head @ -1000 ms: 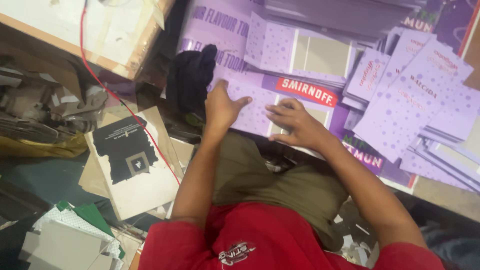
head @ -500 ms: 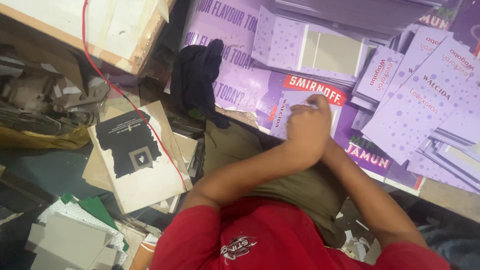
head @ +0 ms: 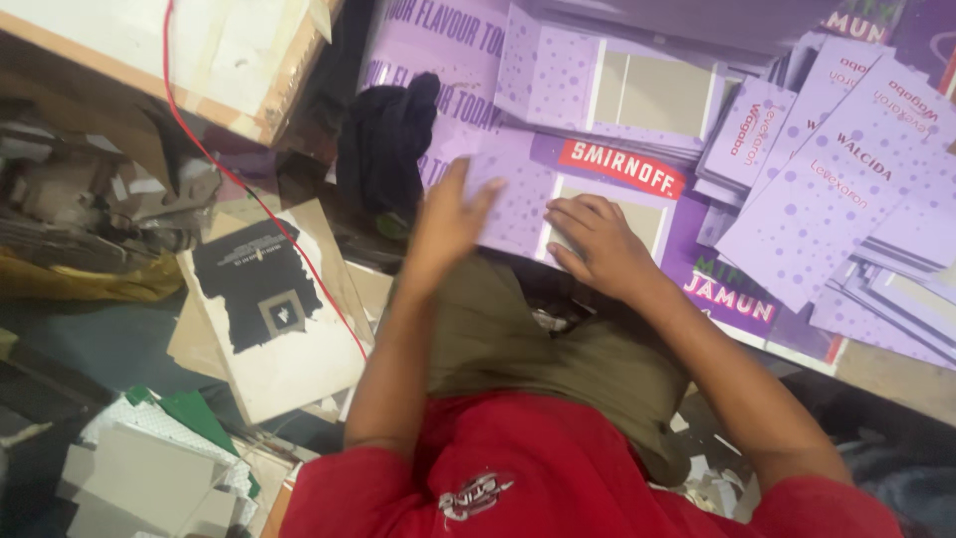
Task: The person inserts small purple paper inserts into larger purple paper sleeves and stacks the completed packs on the table. The person repeats this process continuously, handling the inserts and sleeves by hand.
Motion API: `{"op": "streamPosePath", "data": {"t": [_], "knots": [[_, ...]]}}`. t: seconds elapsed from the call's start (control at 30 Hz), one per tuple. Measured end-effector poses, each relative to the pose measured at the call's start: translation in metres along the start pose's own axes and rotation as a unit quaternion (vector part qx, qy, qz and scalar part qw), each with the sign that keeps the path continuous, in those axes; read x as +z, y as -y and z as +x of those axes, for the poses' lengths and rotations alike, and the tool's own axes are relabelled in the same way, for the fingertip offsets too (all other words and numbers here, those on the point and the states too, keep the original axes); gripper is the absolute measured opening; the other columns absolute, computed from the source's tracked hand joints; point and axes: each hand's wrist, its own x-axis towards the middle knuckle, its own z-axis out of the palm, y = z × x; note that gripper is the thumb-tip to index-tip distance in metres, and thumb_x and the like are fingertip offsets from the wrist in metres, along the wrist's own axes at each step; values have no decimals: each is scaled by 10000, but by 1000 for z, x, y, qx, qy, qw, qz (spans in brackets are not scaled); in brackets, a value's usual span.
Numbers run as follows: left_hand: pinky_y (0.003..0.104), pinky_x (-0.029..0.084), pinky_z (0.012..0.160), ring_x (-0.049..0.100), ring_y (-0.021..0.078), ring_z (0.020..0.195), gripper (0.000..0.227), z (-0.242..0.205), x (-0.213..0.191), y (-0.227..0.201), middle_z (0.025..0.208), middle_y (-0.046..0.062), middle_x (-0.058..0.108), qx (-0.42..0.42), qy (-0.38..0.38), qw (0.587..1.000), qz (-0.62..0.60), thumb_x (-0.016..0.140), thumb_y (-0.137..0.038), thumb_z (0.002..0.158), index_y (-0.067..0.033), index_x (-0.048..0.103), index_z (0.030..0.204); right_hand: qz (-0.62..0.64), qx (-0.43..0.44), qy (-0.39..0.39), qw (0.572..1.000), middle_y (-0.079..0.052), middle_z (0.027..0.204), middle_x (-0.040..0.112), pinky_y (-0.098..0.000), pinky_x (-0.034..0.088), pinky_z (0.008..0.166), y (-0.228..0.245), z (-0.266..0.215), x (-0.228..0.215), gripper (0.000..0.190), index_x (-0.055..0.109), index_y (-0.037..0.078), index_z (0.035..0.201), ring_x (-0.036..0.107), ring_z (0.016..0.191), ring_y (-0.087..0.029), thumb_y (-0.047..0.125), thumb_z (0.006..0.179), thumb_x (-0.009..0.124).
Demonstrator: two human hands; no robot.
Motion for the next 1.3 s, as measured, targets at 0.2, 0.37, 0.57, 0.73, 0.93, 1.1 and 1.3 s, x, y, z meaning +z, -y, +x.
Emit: {"op": "streamPosePath", "data": {"t": [0.2, 0.37, 0.57, 0.73, 0.93, 1.1, 1.3], "knots": [[391, 556, 644, 713, 294, 787, 417, -25, 101, -135, 870, 133, 688, 90, -46, 900, 424, 713, -102, 953, 48, 555, 1308, -37, -6, 42, 998, -119, 1209, 598, -446, 440, 1084, -2, 1, -2, 289, 635, 89, 1177, 512, 1240, -372, 235, 931, 673], [503, 543, 708, 718, 412, 808, 376, 0, 49, -54, 837, 196, 711, 7, 11, 982, 189, 693, -95, 872, 44, 560, 1194, 24, -48, -51, 997, -209, 1458, 516, -484, 393, 999, 8, 10, -11, 572, 524, -6, 1459, 490, 1146, -399, 277, 971, 615], [501, 555, 739, 693, 455, 865, 357, 21, -3, 37, 907, 283, 705, -29, 37, 981, 186, 796, -220, 802, 42, 647, 994, -163, -45, 74, 983, 28, 1442, 595, -441, 384, 868, 17, 29, 0, 481, 632, 194, 1409, 500, 1036, -291, 307, 941, 633], [370, 542, 666, 698, 274, 838, 196, -14, 101, -50, 974, 149, 706, -9, 20, 818, 575, 538, -22, 1015, 58, 670, 1136, -148, -47, 40, 987, -15, 1454, 591, -446, 370, 874, 15, 27, 8, 471, 664, 223, 1341, 496, 1020, -295, 334, 884, 645], [456, 566, 650, 720, 381, 857, 247, -19, 61, -58, 926, 192, 716, -15, -17, 951, 309, 671, -104, 770, 4, 677, 991, -178, -26, 69, 981, -3, 1413, 603, -448, 368, 920, 7, 29, 11, 480, 648, 187, 1362, 502, 1084, -306, 346, 908, 642], [505, 561, 777, 712, 430, 912, 178, 11, -26, 1, 919, 233, 731, -84, -42, 981, 167, 632, -100, 899, -36, 707, 1048, -117, -34, 42, 992, 27, 1479, 582, -454, 372, 940, 12, 22, 8, 465, 632, 205, 1405, 490, 1048, -314, 320, 954, 624], [522, 541, 827, 682, 437, 969, 278, 1, 20, -30, 993, 230, 714, -74, -63, 974, 206, 632, -262, 1007, -8, 703, 1096, -127, -26, 54, 990, 23, 1497, 565, -457, 373, 938, 12, 22, 9, 458, 638, 205, 1375, 493, 1082, -320, 321, 932, 633]]}}
